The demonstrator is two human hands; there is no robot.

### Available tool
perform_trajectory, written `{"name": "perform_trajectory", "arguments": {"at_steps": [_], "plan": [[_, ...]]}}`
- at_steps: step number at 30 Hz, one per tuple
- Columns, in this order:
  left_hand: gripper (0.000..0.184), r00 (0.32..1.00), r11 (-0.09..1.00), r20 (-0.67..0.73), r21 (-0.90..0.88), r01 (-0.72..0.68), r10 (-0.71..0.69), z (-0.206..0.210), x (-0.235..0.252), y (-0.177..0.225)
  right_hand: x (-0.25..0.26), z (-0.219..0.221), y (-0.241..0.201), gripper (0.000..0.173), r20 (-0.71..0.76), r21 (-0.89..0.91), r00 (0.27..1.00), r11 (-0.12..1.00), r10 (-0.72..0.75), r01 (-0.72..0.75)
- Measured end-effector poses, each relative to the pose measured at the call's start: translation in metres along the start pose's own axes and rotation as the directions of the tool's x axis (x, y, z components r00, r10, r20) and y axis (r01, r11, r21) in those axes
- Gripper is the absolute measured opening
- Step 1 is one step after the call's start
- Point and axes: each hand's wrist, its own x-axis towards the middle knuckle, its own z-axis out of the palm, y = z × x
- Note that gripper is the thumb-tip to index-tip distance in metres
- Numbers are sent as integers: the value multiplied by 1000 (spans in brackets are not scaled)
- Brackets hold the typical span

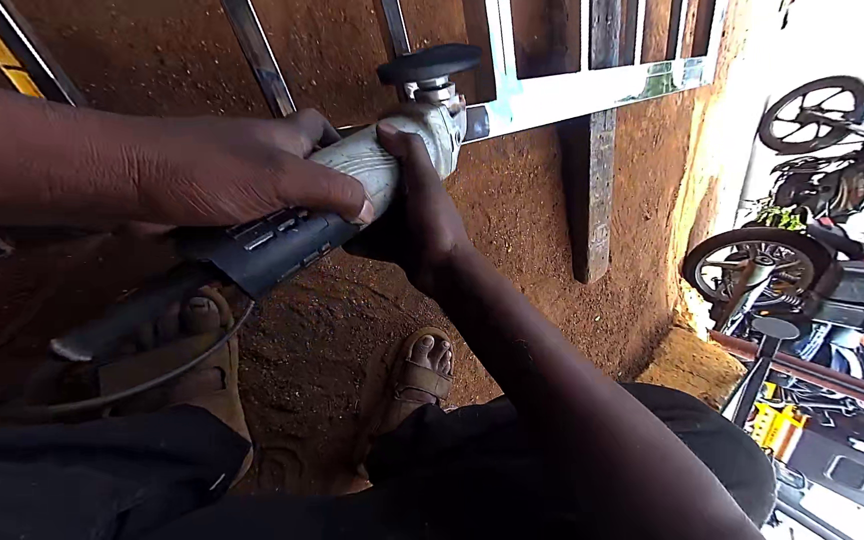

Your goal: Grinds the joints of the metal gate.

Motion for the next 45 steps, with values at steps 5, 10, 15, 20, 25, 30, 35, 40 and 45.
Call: {"name": "perform_trajectory", "arguments": {"at_steps": [5,10,15,20,25,30,35,40,45], "plan": [[58,997,999,75,-34,-8,11,3,-3,-5,-6,-4,7,66,18,28,999,999,32,-32],[60,1000,999,9,52,1,-1,-5,1,2,3,-2,0,64,36,21,999,1000,7,-7],[55,1000,1000,3,26,10,-10,-6,3,11,5,-4,-6,67,2,42,1000,999,14,-14],[53,1000,999,-1,30,23,-23,-2,0,16,4,-5,-5,67,-3,61,1000,998,19,-19],[52,1000,1000,-9,6,2,-2,1,-4,15,2,-4,-6,66,4,34,1000,999,-2,2],[62,996,997,55,-39,72,-69,7,-14,1,-10,-2,15,67,14,35,1000,999,16,-16],[64,999,999,31,25,25,-26,0,-6,-3,-1,0,11,67,18,-22,1000,1000,-17,17],[53,998,998,8,-7,58,-58,2,-11,16,2,1,6,73,-14,-54,999,998,-38,37],[68,990,992,64,27,122,-123,8,-24,20,-13,3,21,71,-49,-42,999,999,21,-23]]}}
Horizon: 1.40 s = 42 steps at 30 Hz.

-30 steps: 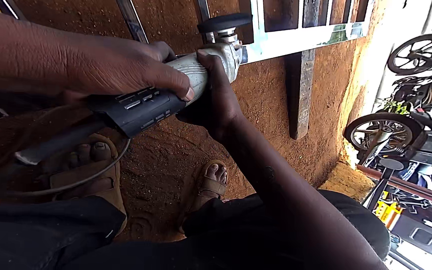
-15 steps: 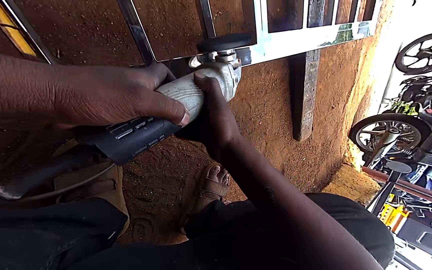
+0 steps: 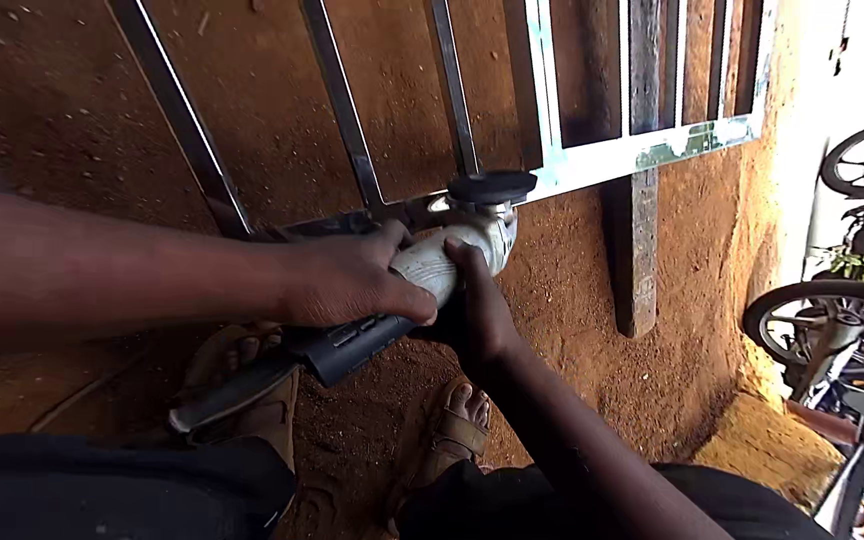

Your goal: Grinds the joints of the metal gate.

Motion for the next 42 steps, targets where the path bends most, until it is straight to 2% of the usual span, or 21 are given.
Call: {"name": "perform_trajectory", "arguments": {"at_steps": [3,7,14,19,25,29,32,36,39,42], "plan": [[68,1000,999,-17,35,-22,23,-4,5,0,7,0,-4,68,-13,14,1000,1000,-20,20],[70,997,999,-67,-4,-46,46,-2,8,1,14,-2,-8,72,-22,-23,997,997,-70,69],[72,999,999,28,-36,-23,24,10,0,-11,-13,-5,9,72,-30,-32,999,999,24,-25],[67,998,997,-40,-56,-46,43,8,4,-1,4,-9,-2,75,-14,-38,999,998,-53,52],[67,999,998,24,-58,-29,30,22,-2,-6,-14,-15,14,75,-54,-31,998,999,22,-23],[65,999,996,-6,-70,-47,47,18,1,-3,-1,-17,4,73,-3,-63,999,997,-32,31],[59,998,989,-23,-130,-64,62,21,5,-2,1,-20,-1,76,-19,-89,999,995,-50,48],[59,998,992,55,-121,-35,41,30,1,-5,-16,-23,14,79,-77,-85,997,996,-7,1],[64,997,990,57,-132,-51,59,37,4,-12,-14,-28,22,77,-45,-83,998,996,-42,38],[67,997,989,-5,-133,-71,71,38,11,-10,2,-35,21,76,1,-46,994,993,-106,106]]}}
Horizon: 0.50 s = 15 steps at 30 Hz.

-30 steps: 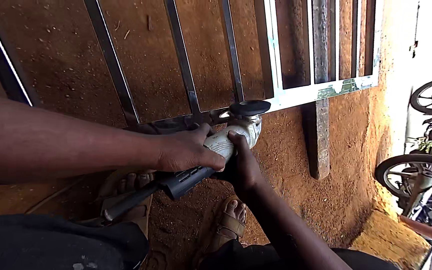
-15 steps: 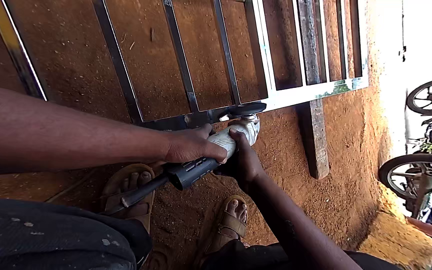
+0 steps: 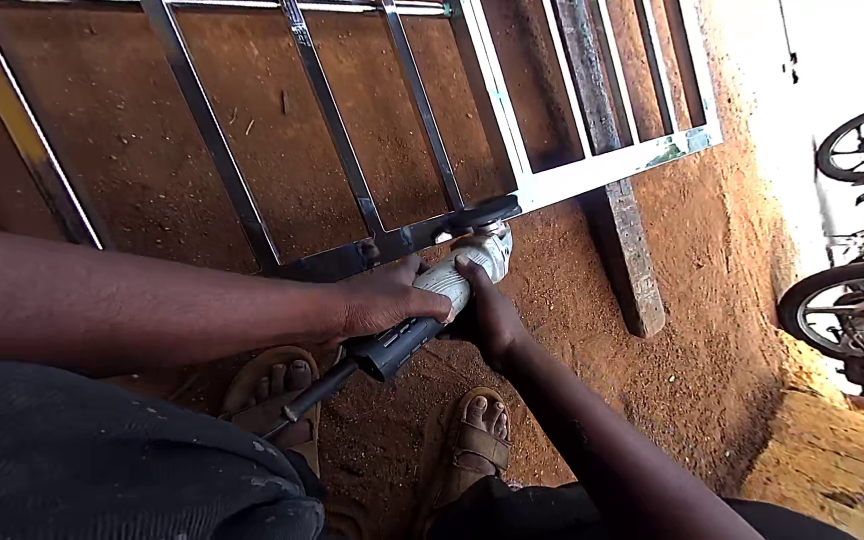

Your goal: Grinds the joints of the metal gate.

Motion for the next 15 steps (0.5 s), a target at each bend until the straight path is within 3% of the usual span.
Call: {"name": "perform_trajectory", "arguments": {"at_steps": [6,9,10,12,13,15], "plan": [[68,999,998,-12,47,34,-34,12,-4,2,-20,20,6,60,-116,280,993,959,-12,45],[76,995,964,82,262,39,-62,5,-9,12,-22,30,10,51,-158,380,986,918,-57,114],[78,988,911,136,413,15,-78,-2,-14,23,-18,31,9,50,-178,395,981,908,-72,138],[75,980,700,173,712,-52,-102,-12,-35,61,-8,25,3,47,-244,389,965,902,-94,186],[68,978,601,197,791,-113,-74,-15,-53,83,-5,19,0,45,-279,389,954,895,-111,218],[54,956,543,283,791,-282,83,-14,-103,125,-2,1,-10,40,-321,445,931,841,-172,308]]}}
